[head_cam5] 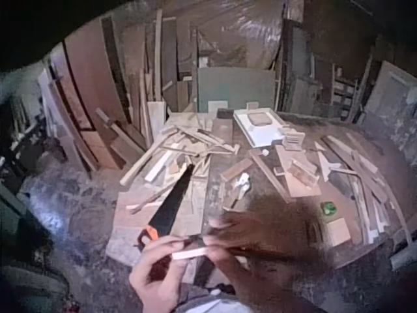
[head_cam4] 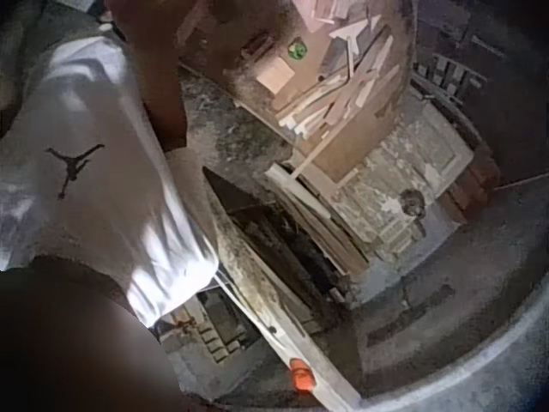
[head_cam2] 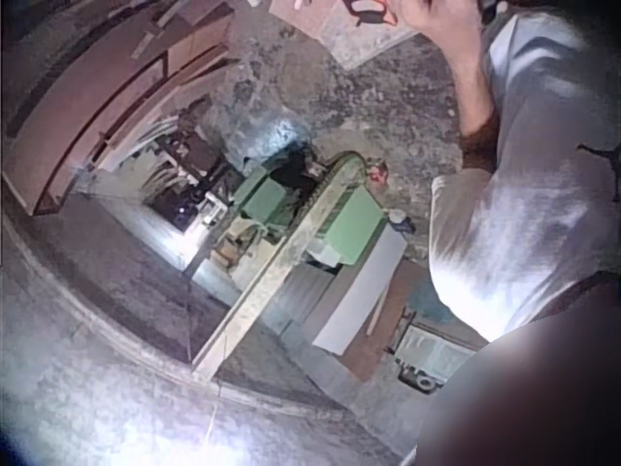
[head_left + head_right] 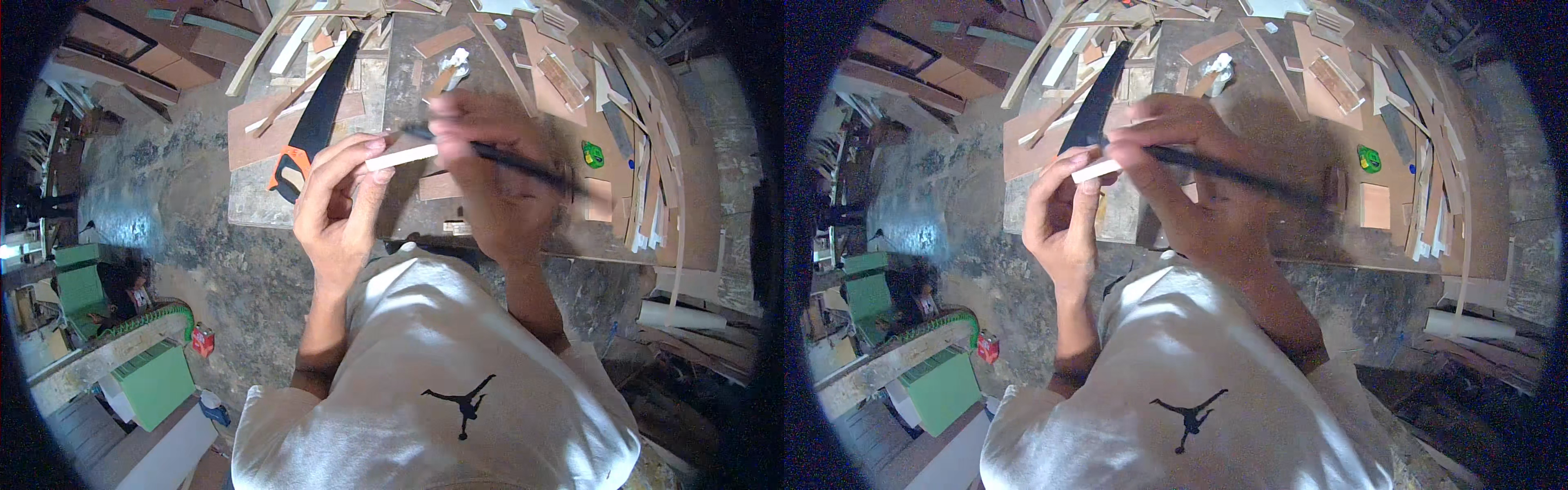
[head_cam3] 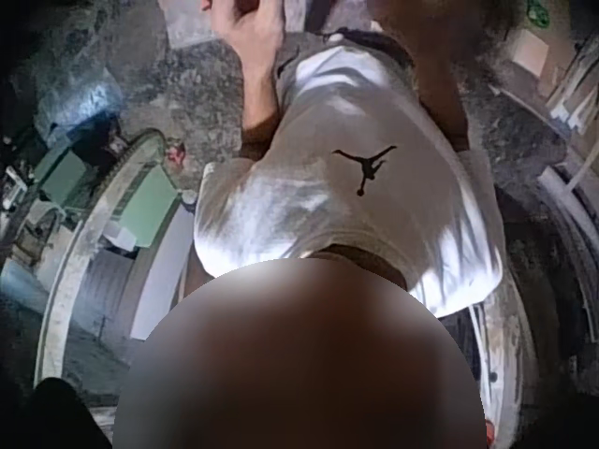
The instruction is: Assemble and glue small wooden project components on a workshop table.
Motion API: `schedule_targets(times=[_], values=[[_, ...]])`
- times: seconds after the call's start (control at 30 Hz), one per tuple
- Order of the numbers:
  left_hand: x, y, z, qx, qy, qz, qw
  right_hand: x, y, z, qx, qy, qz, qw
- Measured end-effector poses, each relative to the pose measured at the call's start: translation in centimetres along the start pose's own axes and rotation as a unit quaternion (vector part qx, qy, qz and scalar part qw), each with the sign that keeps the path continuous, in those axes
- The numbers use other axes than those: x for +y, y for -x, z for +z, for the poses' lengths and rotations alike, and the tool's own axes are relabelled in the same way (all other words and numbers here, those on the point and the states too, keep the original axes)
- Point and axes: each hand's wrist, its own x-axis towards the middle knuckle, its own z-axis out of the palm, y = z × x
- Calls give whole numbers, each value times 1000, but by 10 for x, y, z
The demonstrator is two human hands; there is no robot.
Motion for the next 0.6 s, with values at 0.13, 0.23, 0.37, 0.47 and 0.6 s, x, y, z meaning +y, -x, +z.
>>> schedule_targets(times=[0.13,0.23,0.37,0.47,0.6], values=[[3,2,2,4,-18,-2,1000,7,7,3,2,-167,54,984],[8,2,5,20,-3,-28,999,12,7,-5,-45,-86,-14,995],[7,1,11,21,-18,-11,1000,14,6,-5,-34,-86,-10,996],[7,0,15,22,-18,6,1000,13,5,-6,-30,-57,-27,998],[7,0,18,1,-26,27,999,13,3,-8,-26,-45,-38,998]])
